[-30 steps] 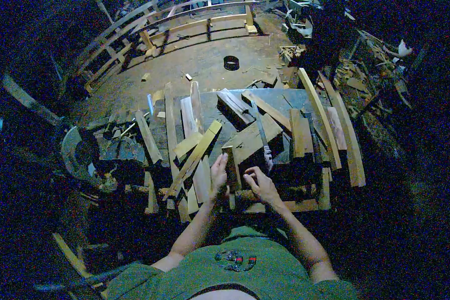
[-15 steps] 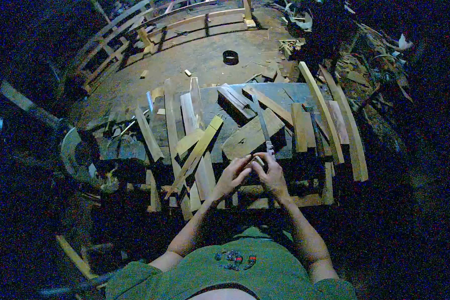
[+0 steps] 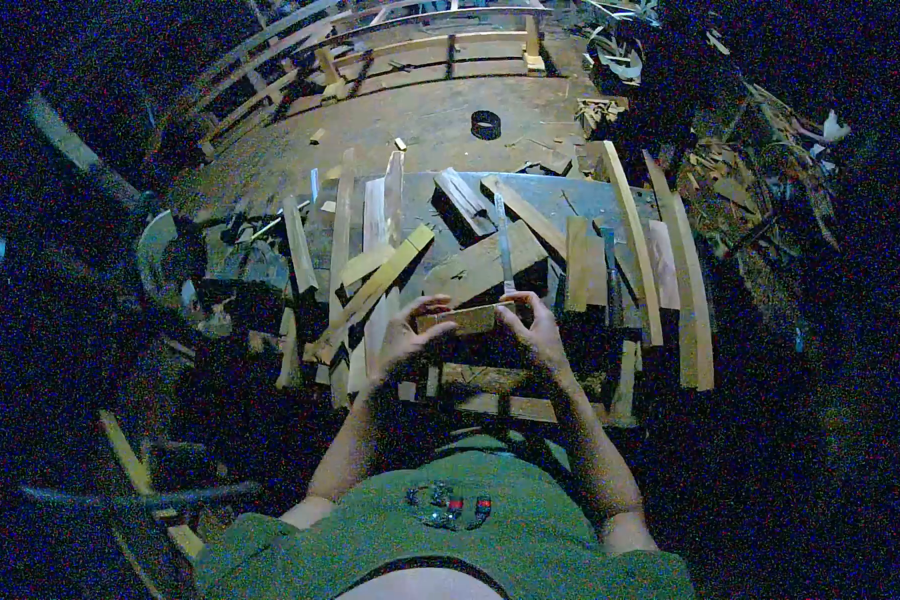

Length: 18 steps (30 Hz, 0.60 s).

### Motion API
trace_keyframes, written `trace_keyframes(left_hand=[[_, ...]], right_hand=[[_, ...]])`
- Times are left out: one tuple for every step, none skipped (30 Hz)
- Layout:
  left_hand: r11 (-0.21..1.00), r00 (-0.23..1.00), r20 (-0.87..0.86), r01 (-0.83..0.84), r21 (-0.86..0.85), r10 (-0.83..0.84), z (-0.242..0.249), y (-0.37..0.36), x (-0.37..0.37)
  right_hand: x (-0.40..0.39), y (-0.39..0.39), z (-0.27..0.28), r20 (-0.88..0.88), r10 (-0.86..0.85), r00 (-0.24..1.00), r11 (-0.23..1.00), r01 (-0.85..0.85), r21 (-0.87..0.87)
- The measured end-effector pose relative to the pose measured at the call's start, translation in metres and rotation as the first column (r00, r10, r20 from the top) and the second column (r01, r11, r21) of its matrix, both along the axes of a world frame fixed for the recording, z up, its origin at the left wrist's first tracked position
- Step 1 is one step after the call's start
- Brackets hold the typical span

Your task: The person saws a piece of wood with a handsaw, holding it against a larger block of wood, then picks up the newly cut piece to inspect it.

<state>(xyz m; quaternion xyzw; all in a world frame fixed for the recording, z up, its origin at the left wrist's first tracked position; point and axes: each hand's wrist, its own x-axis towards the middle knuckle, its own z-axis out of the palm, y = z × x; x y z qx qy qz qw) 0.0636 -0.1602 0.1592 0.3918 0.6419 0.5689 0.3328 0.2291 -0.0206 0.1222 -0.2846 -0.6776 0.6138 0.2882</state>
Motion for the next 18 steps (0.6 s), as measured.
trace_keyframes(left_hand=[[0.999, 0.999, -0.034, -0.041, 0.009, 0.041, 0.002, 0.001, 0.003], [0.996, 0.994, -0.068, -0.082, 0.019, 0.083, 0.004, 0.002, 0.008], [0.995, 0.993, -0.067, -0.094, 0.022, 0.095, 0.007, 0.004, 0.014], [0.993, 0.988, -0.106, -0.104, 0.047, 0.109, 0.012, 0.006, 0.02], [0.991, 0.982, -0.146, -0.112, 0.071, 0.121, 0.015, 0.009, 0.026], [0.99, 0.98, -0.149, -0.121, 0.072, 0.131, 0.017, 0.012, 0.03], [0.988, 0.99, -0.039, -0.134, 0.077, 0.137, 0.018, 0.015, 0.035], [0.986, 0.987, 0.069, -0.147, 0.082, 0.142, 0.019, 0.017, 0.04], [0.984, 0.975, 0.164, -0.166, 0.064, 0.154, 0.018, 0.018, 0.043], [0.983, 0.974, 0.158, -0.175, 0.062, 0.164, 0.017, 0.019, 0.045], [0.981, 0.972, 0.168, -0.178, 0.073, 0.164, 0.017, 0.019, 0.047], [0.98, 0.97, 0.179, -0.18, 0.085, 0.163, 0.016, 0.02, 0.049], [0.979, 0.97, 0.177, -0.186, 0.082, 0.169, 0.013, 0.019, 0.049], [0.98, 0.967, 0.213, -0.168, 0.103, 0.143, 0.008, 0.018, 0.049], [0.981, 0.961, 0.249, -0.151, 0.124, 0.116, 0.008, 0.017, 0.05], [0.98, 0.961, 0.248, -0.157, 0.122, 0.123, 0.007, 0.017, 0.053], [0.974, 0.941, 0.308, -0.189, 0.124, 0.143, 0.006, 0.017, 0.055], [0.968, 0.916, 0.367, -0.219, 0.122, 0.161, 0.005, 0.017, 0.058]], right_hand=[[0.007, 0.002, 0.002, 0.004, 0.054, 0.999, 0.999, -0.054, 0.004], [0.015, 0.003, 0.004, 0.008, 0.108, 0.994, 0.994, -0.108, 0.008], [0.019, 0.0, 0.013, 0.01, 0.131, 0.991, 0.99, -0.131, 0.053], [0.023, -0.002, 0.02, 0.046, 0.17, 0.984, 0.979, -0.174, 0.104], [0.025, -0.002, 0.017, 0.014, 0.206, 0.978, 0.972, -0.207, 0.112], [0.026, -0.003, 0.017, -0.019, 0.243, 0.97, 0.963, -0.239, 0.121], [0.03, -0.003, 0.02, -0.021, 0.253, 0.967, 0.961, -0.248, 0.122], [0.033, -0.002, 0.025, 0.002, 0.24, 0.971, 0.967, -0.239, 0.084], [0.035, -0.001, 0.029, 0.025, 0.228, 0.973, 0.972, -0.229, 0.046], [0.036, 0.002, 0.028, 0.019, 0.237, 0.971, 0.97, -0.238, 0.044], [0.038, 0.005, 0.025, -0.026, 0.256, 0.966, 0.965, -0.254, 0.067], [0.039, 0.009, 0.024, -0.071, 0.274, 0.959, 0.959, -0.268, 0.091], [0.041, 0.011, 0.023, -0.063, 0.271, 0.96, 0.957, -0.262, 0.124], [0.043, 0.012, 0.021, -0.065, 0.277, 0.959, 0.956, -0.268, 0.122], [0.045, 0.014, 0.019, -0.072, 0.266, 0.961, 0.962, -0.26, 0.081], [0.047, 0.015, 0.017, -0.077, 0.254, 0.964, 0.967, -0.252, 0.039], [0.049, 0.016, 0.017, -0.078, 0.259, 0.963, 0.966, -0.257, 0.036], [0.05, 0.017, 0.017, -0.081, 0.232, 0.969, 0.972, -0.233, -0.006]])
